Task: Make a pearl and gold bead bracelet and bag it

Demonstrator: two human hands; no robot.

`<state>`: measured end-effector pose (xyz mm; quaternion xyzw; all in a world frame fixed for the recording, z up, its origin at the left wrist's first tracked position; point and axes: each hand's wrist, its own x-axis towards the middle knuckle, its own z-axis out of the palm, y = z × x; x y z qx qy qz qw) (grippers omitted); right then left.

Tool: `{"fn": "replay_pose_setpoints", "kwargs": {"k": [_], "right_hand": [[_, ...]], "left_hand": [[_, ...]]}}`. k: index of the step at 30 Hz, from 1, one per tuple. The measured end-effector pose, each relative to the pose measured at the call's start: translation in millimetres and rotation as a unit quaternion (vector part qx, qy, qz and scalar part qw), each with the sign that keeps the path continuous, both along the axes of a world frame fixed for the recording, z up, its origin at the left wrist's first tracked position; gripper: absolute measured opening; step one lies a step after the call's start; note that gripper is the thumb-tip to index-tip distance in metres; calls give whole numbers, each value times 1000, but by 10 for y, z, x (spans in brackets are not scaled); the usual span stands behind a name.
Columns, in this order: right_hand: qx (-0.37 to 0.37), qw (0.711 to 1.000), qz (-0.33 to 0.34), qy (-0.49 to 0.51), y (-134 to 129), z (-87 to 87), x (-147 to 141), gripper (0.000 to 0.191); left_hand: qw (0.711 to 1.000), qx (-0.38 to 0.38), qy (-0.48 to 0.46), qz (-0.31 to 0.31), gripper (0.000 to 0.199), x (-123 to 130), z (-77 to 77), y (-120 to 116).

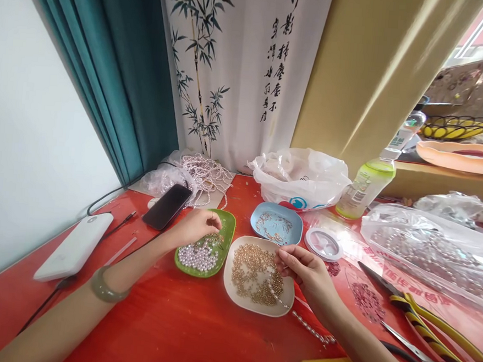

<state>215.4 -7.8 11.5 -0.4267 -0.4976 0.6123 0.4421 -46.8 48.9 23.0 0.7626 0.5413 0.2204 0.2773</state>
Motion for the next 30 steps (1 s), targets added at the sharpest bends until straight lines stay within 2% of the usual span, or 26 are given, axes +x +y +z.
{"fn": "replay_pose_setpoints", "kwargs": {"k": [5, 11, 14, 20, 27, 30], "right_hand": [[2, 1000, 5, -5, 3, -7, 12, 17], [-3, 1000, 8, -5, 14, -16, 7, 16], [1, 1000, 9, -10, 16, -16, 0, 16], [9, 1000, 11, -12, 12, -35, 10, 15], [6, 1000, 5, -21, 17, -30, 10, 17], [9, 1000, 9, -24, 13, -16, 7, 17]], "left_hand": [[999, 23, 20, 11, 16, -17, -1, 19], [992, 54, 96, -59, 14, 31, -98, 2], [991, 66, 108, -40, 12, 45, -143, -1], [999, 29, -1, 22, 11, 47, -167, 38], [994, -8, -104, 31, 14, 64, -104, 51], [994, -21, -109, 20, 14, 47, -88, 57]]}}
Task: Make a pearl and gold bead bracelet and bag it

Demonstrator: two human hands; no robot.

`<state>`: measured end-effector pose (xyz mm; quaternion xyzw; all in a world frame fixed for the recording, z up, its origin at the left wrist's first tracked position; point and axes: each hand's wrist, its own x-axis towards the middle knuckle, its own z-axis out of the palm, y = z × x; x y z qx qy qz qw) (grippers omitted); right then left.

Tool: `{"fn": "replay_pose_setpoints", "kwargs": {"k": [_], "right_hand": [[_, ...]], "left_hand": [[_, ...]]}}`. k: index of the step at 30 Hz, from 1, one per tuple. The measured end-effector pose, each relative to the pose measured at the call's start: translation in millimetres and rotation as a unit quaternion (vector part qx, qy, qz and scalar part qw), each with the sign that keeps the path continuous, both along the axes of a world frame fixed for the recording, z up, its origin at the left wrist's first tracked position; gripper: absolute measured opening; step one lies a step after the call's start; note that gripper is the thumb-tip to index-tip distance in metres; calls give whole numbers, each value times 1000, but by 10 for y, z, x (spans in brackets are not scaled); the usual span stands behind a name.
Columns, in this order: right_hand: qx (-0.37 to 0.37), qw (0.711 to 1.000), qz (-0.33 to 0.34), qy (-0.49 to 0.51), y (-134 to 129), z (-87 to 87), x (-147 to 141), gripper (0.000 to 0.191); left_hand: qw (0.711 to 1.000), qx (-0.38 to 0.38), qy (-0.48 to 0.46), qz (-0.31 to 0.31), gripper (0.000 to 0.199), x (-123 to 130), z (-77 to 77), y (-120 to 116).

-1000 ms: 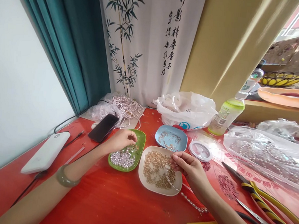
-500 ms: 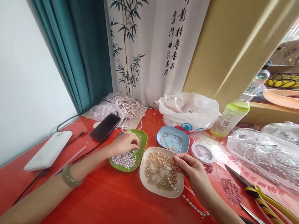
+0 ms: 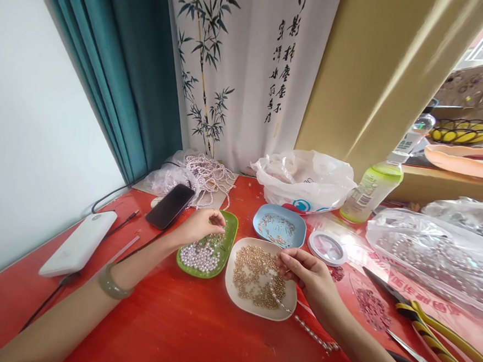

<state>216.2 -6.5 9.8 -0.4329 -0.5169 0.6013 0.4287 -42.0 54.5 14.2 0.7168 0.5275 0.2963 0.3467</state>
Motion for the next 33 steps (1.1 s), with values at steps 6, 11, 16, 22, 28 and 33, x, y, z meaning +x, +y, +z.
{"fn": "replay_pose_setpoints", "kwargs": {"k": [6, 11, 16, 22, 28, 33], "right_hand": [[1, 1000, 1, -2, -13, 15, 5, 17], [-1, 1000, 4, 3, -9, 22, 2, 17], [-5, 1000, 4, 8, -8, 22, 2, 16], [-9, 1000, -6, 7, -14, 52, -14, 17], [-12, 1000, -3, 8, -8, 78, -28, 17], [-1, 1000, 9, -9, -58, 150, -60, 19]], "left_hand": [[1000, -15, 6, 3, 15, -14, -5, 1], [999, -32, -10, 4, 16, -1, -22, 3], [997, -61, -33, -15, 18, -6, -37, -2], [999, -34, 8, -30, 21, 18, -16, -40], [1000, 5, -6, -10, 14, 126, 130, -121], [991, -65, -113, 32, 20, 319, 285, -183]]}}
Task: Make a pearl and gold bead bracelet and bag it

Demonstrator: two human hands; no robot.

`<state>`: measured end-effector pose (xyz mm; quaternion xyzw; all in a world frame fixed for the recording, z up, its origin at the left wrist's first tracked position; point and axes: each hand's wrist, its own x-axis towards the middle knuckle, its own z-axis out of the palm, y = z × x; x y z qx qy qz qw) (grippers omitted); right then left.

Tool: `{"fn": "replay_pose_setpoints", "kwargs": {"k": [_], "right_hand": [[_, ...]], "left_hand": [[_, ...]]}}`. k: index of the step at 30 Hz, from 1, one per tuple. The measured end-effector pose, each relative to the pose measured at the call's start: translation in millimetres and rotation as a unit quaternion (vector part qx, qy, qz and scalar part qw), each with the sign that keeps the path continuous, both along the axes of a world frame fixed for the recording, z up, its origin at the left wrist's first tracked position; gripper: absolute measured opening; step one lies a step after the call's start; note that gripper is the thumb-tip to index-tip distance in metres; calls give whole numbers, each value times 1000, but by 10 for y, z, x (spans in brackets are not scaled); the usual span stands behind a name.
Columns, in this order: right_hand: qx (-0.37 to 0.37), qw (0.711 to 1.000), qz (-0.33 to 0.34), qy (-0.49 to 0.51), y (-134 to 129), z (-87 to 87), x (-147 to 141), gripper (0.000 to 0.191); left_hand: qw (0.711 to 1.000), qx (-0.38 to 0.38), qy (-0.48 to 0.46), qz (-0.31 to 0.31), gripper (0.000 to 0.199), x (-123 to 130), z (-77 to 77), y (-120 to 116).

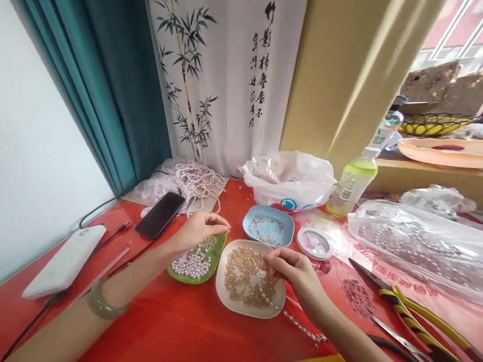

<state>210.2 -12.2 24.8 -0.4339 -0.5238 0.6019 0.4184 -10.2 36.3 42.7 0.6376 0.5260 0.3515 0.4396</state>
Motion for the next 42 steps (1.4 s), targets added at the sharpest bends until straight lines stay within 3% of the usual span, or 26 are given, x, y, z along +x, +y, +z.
{"fn": "replay_pose_setpoints", "kwargs": {"k": [6, 12, 26, 42], "right_hand": [[34, 999, 8, -18, -110, 53, -21, 17], [66, 998, -1, -8, -108, -30, -13, 15], [57, 998, 0, -1, -62, -138, -9, 14], [45, 999, 11, -18, -69, -49, -27, 14]], "left_hand": [[993, -51, -97, -40, 16, 397, 108, -78], [993, -44, -98, -41, 16, 625, 19, -153], [995, -45, -86, -36, 12, 627, -80, -166], [993, -44, -101, -49, 13, 635, -38, -201]]}}
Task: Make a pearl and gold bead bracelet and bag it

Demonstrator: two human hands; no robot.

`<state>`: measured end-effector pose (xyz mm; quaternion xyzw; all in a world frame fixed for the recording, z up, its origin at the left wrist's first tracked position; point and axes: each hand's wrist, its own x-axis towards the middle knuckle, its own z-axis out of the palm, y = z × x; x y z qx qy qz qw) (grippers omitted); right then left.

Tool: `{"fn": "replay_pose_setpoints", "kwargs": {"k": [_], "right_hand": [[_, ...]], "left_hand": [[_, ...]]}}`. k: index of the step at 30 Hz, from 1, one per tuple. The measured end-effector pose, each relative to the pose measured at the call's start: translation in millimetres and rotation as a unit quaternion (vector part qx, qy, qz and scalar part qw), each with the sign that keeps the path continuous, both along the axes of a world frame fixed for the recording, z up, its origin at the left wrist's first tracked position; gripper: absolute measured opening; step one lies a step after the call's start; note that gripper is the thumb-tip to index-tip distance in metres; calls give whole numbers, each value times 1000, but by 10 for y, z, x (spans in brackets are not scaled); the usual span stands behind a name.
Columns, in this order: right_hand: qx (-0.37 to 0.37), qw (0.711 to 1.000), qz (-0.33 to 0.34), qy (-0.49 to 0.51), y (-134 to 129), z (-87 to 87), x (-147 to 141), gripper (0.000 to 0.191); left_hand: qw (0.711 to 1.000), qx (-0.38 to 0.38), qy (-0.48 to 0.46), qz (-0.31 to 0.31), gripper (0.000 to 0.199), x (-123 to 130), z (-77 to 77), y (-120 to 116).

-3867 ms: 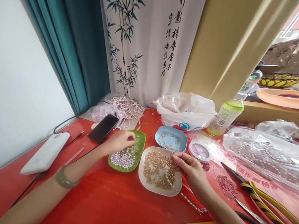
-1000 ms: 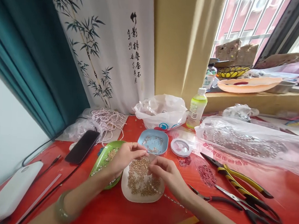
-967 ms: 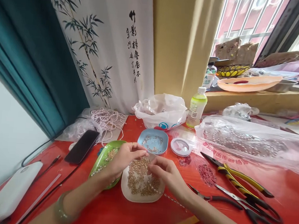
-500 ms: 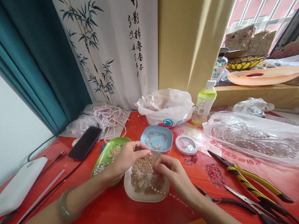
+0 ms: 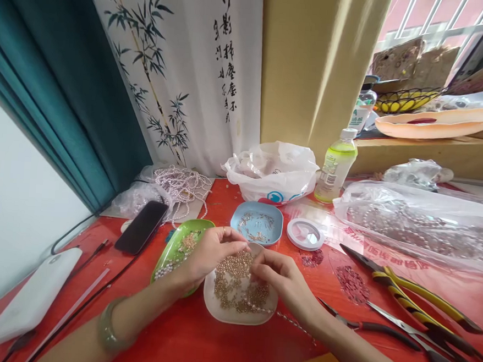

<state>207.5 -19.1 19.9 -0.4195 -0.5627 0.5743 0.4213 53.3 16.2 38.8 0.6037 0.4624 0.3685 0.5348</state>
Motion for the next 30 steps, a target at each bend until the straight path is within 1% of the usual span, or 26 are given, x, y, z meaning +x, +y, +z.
{"fn": "replay_pose_setpoints", "kwargs": {"k": [5, 13, 17, 25, 30], "right_hand": [[9, 1000, 1, -7, 22, -29, 0, 15], [20, 999, 9, -25, 34, -72, 15, 15], [22, 999, 18, -18, 52, -85, 20, 16], [22, 999, 19, -23, 54, -55, 18, 17], [23, 999, 12, -30, 41, -50, 24, 18]], "left_hand": [[1000, -8, -14, -9, 14, -10, -13, 3], [996, -61, -59, -22, 18, -18, 4, 15], [993, -79, -79, -29, 17, -21, 14, 25], [992, -80, -90, -37, 15, -40, 18, 22], [994, -64, -64, -56, 14, -55, -4, 30]]}}
